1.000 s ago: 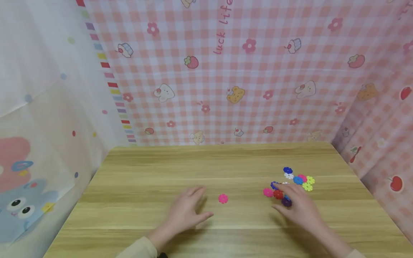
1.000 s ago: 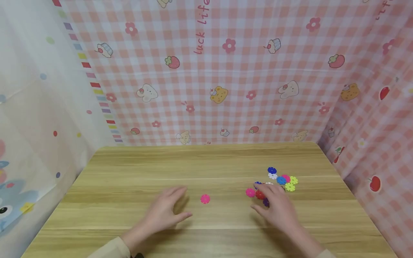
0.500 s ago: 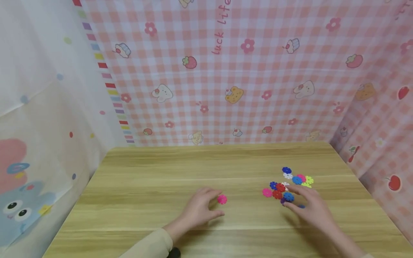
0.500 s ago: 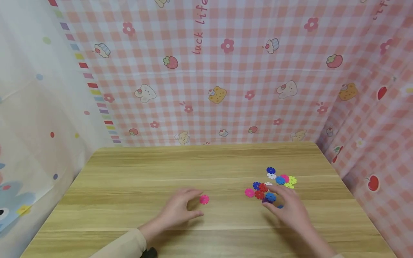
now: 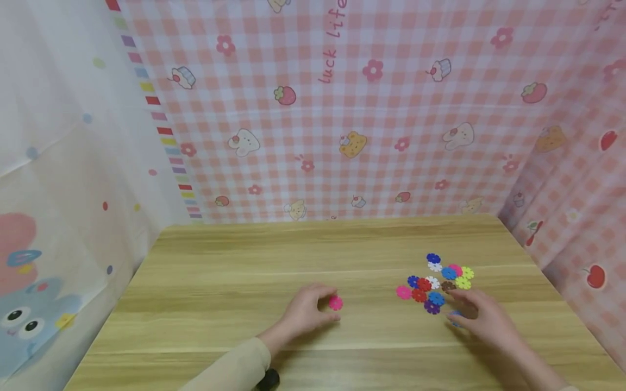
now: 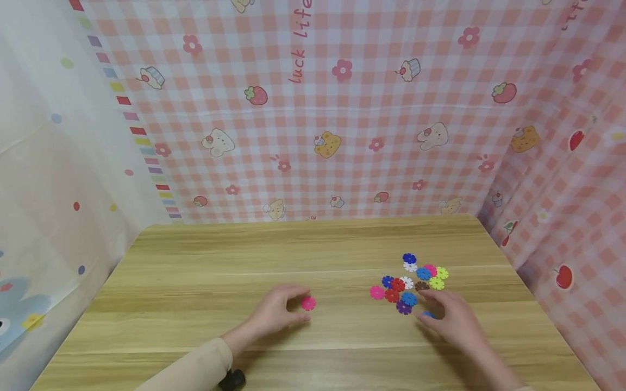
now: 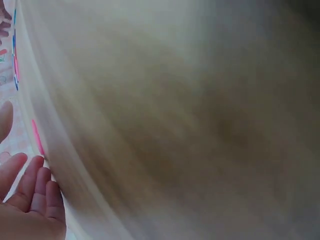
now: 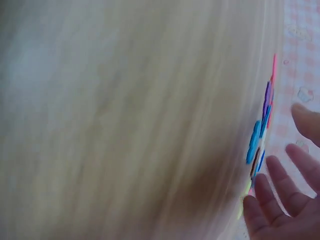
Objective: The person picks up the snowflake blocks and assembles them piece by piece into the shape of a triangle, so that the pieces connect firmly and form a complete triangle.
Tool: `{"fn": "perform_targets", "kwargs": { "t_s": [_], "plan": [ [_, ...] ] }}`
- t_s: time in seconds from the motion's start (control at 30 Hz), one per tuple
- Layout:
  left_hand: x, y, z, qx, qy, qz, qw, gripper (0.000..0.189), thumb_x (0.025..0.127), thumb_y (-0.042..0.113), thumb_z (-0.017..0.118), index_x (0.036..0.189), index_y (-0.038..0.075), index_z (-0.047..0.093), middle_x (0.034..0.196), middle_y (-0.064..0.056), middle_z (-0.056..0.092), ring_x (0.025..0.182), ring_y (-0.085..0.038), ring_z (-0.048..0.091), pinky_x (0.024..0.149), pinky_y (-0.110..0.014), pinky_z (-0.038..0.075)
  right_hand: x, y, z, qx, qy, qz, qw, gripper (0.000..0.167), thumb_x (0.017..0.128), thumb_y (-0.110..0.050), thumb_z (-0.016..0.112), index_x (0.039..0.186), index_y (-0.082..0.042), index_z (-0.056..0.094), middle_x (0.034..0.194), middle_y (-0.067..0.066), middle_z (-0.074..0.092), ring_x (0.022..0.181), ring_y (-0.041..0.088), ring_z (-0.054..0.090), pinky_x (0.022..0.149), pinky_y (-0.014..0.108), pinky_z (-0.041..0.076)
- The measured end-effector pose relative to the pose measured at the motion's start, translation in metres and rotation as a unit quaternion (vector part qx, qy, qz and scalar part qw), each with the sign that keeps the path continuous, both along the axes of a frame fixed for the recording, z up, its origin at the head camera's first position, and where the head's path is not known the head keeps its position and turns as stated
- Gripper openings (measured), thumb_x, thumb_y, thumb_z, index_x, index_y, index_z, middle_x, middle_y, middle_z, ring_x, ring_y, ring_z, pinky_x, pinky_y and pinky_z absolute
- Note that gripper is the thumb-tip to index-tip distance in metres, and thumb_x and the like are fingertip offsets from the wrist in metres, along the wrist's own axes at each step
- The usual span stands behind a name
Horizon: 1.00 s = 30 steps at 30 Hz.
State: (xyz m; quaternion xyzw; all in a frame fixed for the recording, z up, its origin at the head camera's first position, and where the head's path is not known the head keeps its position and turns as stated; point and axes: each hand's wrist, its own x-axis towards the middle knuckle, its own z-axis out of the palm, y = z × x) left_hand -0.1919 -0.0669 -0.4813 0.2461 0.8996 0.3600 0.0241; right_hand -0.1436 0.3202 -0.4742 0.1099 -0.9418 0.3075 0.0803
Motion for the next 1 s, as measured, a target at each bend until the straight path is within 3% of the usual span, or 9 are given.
{"fn": "perform_targets", "kwargs": {
  "t_s": [0.13, 0.27, 0.43, 0.57, 0.7, 1.0],
  "plan": [
    [-0.004, -0.001, -0.004, 0.005, 0.004, -0.003, 1.0, 0.049, 0.076, 0.016, 0.086, 0.12, 0.003, 0.069, 0.116, -0.008, 0.068, 0.11, -0.027, 0.06, 0.1, -0.042, 0.046, 0.002, 0.009, -0.004, 0.001, -0.031, 0.003, 0.9995, 0.054, 0.075, -0.02, 0.086, 0.119, 0.003, 0.066, 0.12, 0.027, 0.062, 0.111, 0.048, 0.056, 0.093, 0.064, 0.042],
    [-0.007, -0.002, -0.005, 0.007, -0.002, -0.007, 1.0, 0.049, 0.075, 0.014, 0.087, 0.119, 0.002, 0.069, 0.113, -0.008, 0.067, 0.106, -0.025, 0.059, 0.097, -0.04, 0.047, 0.004, 0.013, -0.005, 0.007, -0.039, 0.007, 0.9992, 0.05, 0.076, -0.023, 0.086, 0.118, -0.003, 0.068, 0.118, 0.018, 0.065, 0.109, 0.039, 0.058, 0.091, 0.051, 0.048],
    [-0.011, 0.0, -0.004, 0.005, -0.013, -0.009, 0.9999, 0.048, 0.074, 0.009, 0.087, 0.118, 0.001, 0.07, 0.108, -0.006, 0.065, 0.1, -0.022, 0.058, 0.091, -0.036, 0.049, 0.001, 0.02, -0.007, 0.001, -0.039, 0.02, 0.999, 0.047, 0.077, -0.021, 0.085, 0.117, -0.004, 0.069, 0.117, 0.013, 0.065, 0.104, 0.021, 0.058, 0.085, 0.029, 0.051],
    [-0.015, 0.002, -0.004, -0.005, -0.012, -0.009, 0.9999, 0.047, 0.073, 0.008, 0.087, 0.117, 0.003, 0.071, 0.105, -0.005, 0.064, 0.096, -0.019, 0.057, 0.088, -0.033, 0.049, -0.001, 0.025, -0.012, -0.023, -0.025, 0.044, 0.9984, 0.044, 0.077, -0.017, 0.084, 0.116, -0.003, 0.069, 0.114, 0.013, 0.066, 0.099, 0.003, 0.055, 0.082, 0.02, 0.049],
    [-0.018, 0.002, -0.005, -0.007, -0.018, -0.012, 0.9997, 0.044, 0.073, 0.007, 0.087, 0.114, 0.004, 0.072, 0.104, -0.004, 0.063, 0.092, -0.017, 0.057, 0.084, -0.03, 0.049, -0.002, 0.028, -0.017, -0.044, -0.014, 0.072, 0.9963, 0.042, 0.076, -0.012, 0.084, 0.114, 0.0, 0.069, 0.11, 0.013, 0.066, 0.097, -0.002, 0.055, 0.081, 0.016, 0.048],
    [-0.021, 0.003, -0.009, 0.0, -0.019, -0.011, 0.9998, 0.034, 0.073, 0.007, 0.087, 0.105, 0.008, 0.075, 0.098, -0.001, 0.062, 0.084, -0.013, 0.053, 0.076, -0.026, 0.046, -0.004, 0.028, -0.019, -0.044, -0.035, 0.067, 0.9961, 0.037, 0.077, -0.011, 0.083, 0.11, -0.002, 0.07, 0.104, 0.006, 0.066, 0.09, 0.001, 0.055, 0.074, 0.021, 0.05]
  ]
}}
